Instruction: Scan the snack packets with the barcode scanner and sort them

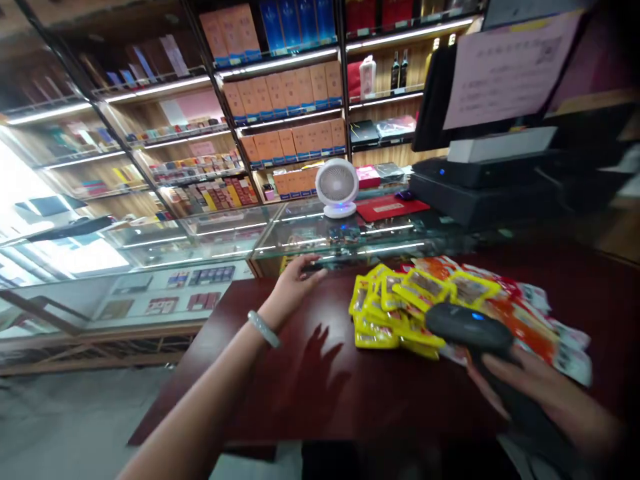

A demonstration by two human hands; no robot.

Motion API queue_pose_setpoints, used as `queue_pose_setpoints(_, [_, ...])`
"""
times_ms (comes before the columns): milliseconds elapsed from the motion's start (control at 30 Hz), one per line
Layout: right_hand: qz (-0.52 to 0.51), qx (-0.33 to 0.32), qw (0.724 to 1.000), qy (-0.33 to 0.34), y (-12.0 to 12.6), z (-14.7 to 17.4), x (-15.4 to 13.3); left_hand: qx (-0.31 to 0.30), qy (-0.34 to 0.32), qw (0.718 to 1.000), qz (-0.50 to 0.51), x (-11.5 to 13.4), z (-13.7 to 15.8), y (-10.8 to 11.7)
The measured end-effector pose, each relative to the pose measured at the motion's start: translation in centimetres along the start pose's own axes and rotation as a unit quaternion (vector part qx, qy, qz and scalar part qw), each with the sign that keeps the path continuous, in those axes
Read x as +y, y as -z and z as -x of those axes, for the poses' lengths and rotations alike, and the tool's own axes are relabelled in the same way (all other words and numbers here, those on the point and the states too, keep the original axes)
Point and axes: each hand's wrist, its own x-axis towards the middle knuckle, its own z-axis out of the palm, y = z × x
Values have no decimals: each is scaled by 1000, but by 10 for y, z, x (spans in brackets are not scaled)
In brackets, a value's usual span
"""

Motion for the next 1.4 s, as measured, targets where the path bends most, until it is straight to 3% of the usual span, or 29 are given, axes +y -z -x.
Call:
queue_pose_setpoints(100, [-86,-80,993,-24,-5,31,5,-11,41,998,42,-9,81,-17])
queue_pose_setpoints(167, [-95,-102,990,-8,-10,46,8,-25,58,996,55,-14,118,-30])
queue_pose_setpoints(233, [-79,-117,990,0,-16,58,11,-26,63,996,50,-16,141,-44])
queue_pose_setpoints(333, [-81,-144,986,27,-22,64,16,-16,55,998,30,-14,153,-66])
queue_pose_setpoints(467, [-105,-159,980,47,-22,54,24,-9,32,999,-16,-7,140,-97])
queue_pose_setpoints(600, [-127,-150,980,44,-21,34,31,11,-30,992,-118,14,99,-124])
queue_pose_setpoints(767, [-134,-127,982,25,-19,16,39,33,-81,946,-313,54,31,-157])
queue_pose_setpoints(933, [-139,-120,983,-5,-6,11,44,-20,-87,920,-381,60,-6,-190])
queue_pose_setpoints(1100, [-145,-104,984,8,6,18,42,-95,-92,911,-392,57,-7,-201])
queue_pose_setpoints(1200, [-131,-99,986,17,11,24,39,-101,-114,909,-387,63,0,-199])
queue_pose_setpoints(1300, [-128,-88,988,25,14,32,34,-91,-101,940,-314,63,17,-192])
queue_pose_setpoints(1400, [-129,-85,987,48,10,40,27,-64,-8,976,-207,50,46,-173])
